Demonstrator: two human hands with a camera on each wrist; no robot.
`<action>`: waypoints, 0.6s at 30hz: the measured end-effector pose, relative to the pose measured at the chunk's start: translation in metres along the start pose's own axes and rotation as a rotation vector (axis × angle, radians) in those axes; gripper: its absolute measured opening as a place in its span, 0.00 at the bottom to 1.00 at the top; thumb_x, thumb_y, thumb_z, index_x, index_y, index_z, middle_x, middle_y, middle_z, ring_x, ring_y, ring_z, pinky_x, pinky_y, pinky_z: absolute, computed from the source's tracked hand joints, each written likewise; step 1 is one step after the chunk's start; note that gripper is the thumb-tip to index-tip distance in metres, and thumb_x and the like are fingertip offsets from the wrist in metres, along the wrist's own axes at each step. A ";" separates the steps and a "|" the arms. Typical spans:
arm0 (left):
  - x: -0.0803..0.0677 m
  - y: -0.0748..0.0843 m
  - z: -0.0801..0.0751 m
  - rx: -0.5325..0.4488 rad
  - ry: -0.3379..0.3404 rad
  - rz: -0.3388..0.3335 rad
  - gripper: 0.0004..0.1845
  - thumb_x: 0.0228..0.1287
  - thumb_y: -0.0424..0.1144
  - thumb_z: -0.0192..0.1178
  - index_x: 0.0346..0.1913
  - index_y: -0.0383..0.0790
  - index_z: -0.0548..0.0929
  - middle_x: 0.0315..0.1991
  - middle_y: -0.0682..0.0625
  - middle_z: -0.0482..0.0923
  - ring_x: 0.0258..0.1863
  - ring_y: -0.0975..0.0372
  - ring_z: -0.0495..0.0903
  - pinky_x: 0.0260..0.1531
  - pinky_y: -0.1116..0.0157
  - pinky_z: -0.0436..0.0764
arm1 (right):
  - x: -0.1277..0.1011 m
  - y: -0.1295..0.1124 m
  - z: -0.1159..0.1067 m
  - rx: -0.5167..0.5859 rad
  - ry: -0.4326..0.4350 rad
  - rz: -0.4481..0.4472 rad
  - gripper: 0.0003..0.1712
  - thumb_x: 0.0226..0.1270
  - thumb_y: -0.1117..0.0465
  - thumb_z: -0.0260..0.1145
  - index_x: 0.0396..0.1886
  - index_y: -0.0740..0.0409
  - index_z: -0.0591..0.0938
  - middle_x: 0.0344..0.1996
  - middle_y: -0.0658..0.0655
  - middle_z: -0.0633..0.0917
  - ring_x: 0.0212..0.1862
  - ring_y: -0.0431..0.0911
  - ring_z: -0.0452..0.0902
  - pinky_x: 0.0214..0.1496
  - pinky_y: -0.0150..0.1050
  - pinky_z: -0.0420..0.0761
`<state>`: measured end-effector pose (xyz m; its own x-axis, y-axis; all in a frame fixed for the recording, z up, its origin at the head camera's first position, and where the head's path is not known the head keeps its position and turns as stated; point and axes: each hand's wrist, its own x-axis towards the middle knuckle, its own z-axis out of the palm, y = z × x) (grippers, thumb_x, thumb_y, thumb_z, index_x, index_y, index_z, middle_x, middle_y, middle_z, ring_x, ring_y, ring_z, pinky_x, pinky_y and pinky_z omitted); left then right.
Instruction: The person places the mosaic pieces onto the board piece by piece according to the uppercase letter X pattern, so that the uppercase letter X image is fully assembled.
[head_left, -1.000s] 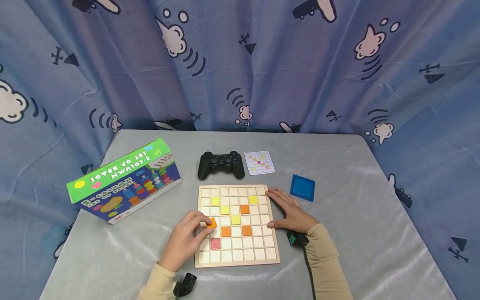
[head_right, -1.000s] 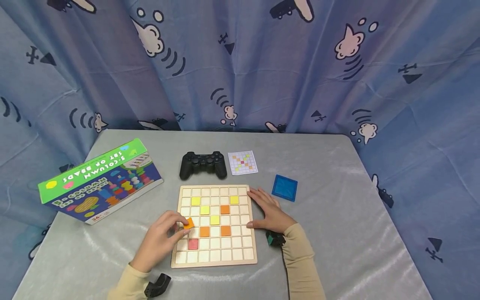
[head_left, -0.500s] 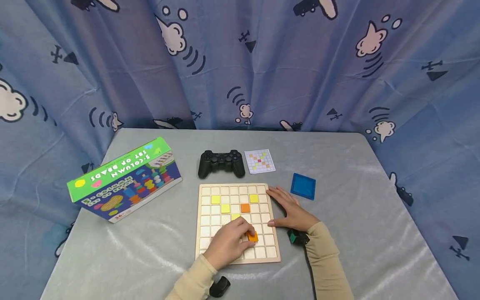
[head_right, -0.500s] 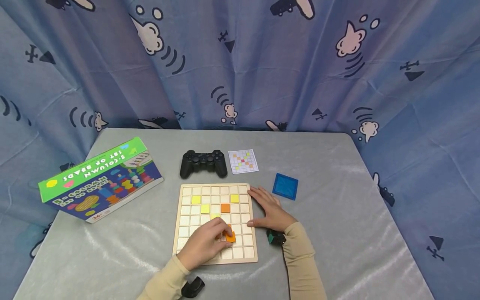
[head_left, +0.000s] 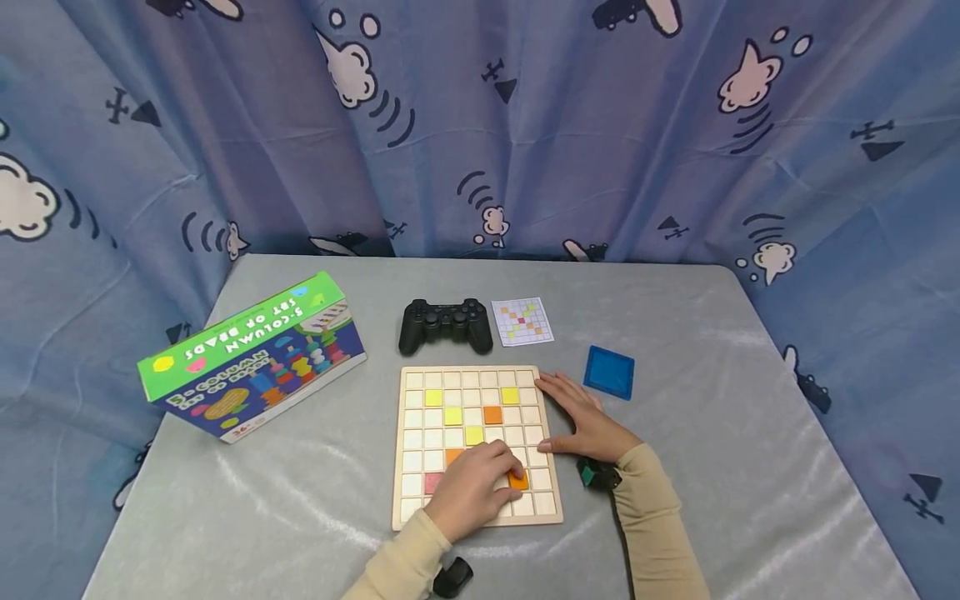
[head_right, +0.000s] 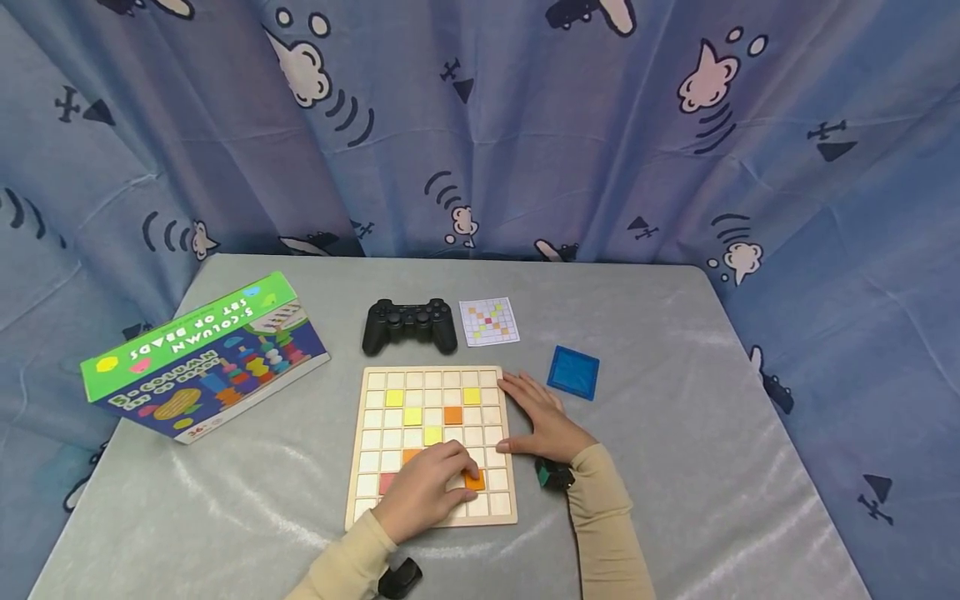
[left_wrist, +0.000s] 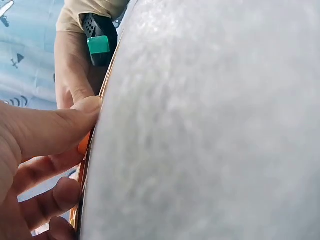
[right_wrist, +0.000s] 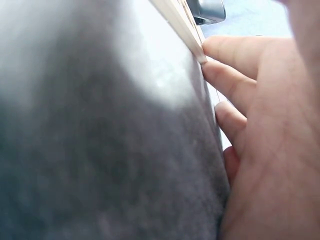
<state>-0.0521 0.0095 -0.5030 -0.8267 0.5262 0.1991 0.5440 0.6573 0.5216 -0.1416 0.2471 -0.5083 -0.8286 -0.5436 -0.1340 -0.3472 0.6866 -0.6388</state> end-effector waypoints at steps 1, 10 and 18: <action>0.000 0.001 0.000 0.004 -0.002 -0.001 0.09 0.54 0.45 0.71 0.37 0.50 0.83 0.38 0.60 0.77 0.38 0.67 0.77 0.40 0.70 0.76 | 0.000 0.000 0.000 0.000 0.000 0.001 0.55 0.52 0.38 0.71 0.75 0.46 0.56 0.75 0.51 0.54 0.76 0.56 0.39 0.70 0.65 0.41; 0.002 0.003 0.004 0.000 -0.008 0.003 0.07 0.56 0.45 0.70 0.36 0.52 0.84 0.36 0.61 0.76 0.35 0.68 0.75 0.38 0.72 0.75 | -0.002 0.003 0.001 0.002 0.006 -0.003 0.55 0.52 0.37 0.71 0.75 0.45 0.56 0.75 0.51 0.54 0.76 0.56 0.38 0.70 0.65 0.41; 0.001 0.002 0.006 -0.009 -0.006 -0.012 0.05 0.57 0.46 0.68 0.36 0.53 0.84 0.36 0.61 0.75 0.35 0.69 0.74 0.38 0.71 0.74 | -0.002 0.002 0.002 -0.007 0.007 -0.002 0.55 0.52 0.38 0.71 0.75 0.46 0.56 0.75 0.51 0.54 0.76 0.56 0.38 0.69 0.66 0.41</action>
